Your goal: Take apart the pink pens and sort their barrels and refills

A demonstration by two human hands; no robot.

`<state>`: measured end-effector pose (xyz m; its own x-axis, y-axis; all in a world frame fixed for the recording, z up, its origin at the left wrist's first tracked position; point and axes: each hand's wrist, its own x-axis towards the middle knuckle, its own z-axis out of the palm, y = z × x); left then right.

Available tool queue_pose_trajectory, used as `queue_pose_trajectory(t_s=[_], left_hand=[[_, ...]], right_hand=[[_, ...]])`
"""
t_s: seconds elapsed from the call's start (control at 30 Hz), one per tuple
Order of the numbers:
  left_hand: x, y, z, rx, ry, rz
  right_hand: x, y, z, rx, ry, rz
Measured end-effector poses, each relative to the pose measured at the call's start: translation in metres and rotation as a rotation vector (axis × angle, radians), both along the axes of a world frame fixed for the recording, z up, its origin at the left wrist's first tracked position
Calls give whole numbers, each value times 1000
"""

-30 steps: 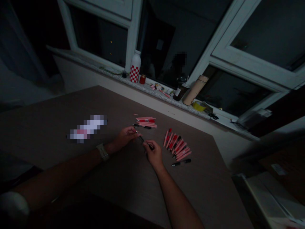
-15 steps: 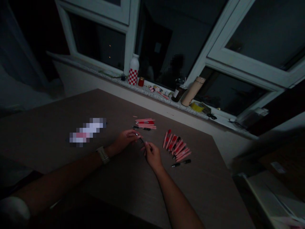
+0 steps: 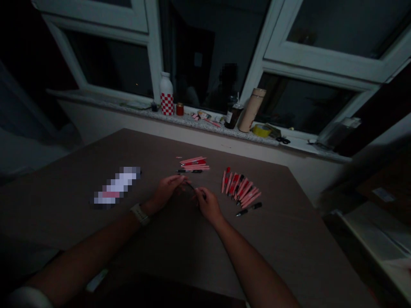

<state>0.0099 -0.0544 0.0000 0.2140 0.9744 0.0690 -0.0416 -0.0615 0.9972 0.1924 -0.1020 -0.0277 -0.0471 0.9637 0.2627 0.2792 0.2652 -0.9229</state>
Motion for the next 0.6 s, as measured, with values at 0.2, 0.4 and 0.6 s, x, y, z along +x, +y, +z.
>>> queue_pose_trajectory(t_s=[0.2, 0.4, 0.6], left_hand=[[0, -2, 0, 49, 92, 4], [1, -4, 1, 99, 220, 4], [2, -6, 5, 93, 154, 3]], right_hand=[[2, 3, -7, -28, 61, 25], [3, 0, 1, 4, 3, 58], [2, -3, 6, 31, -92, 43]])
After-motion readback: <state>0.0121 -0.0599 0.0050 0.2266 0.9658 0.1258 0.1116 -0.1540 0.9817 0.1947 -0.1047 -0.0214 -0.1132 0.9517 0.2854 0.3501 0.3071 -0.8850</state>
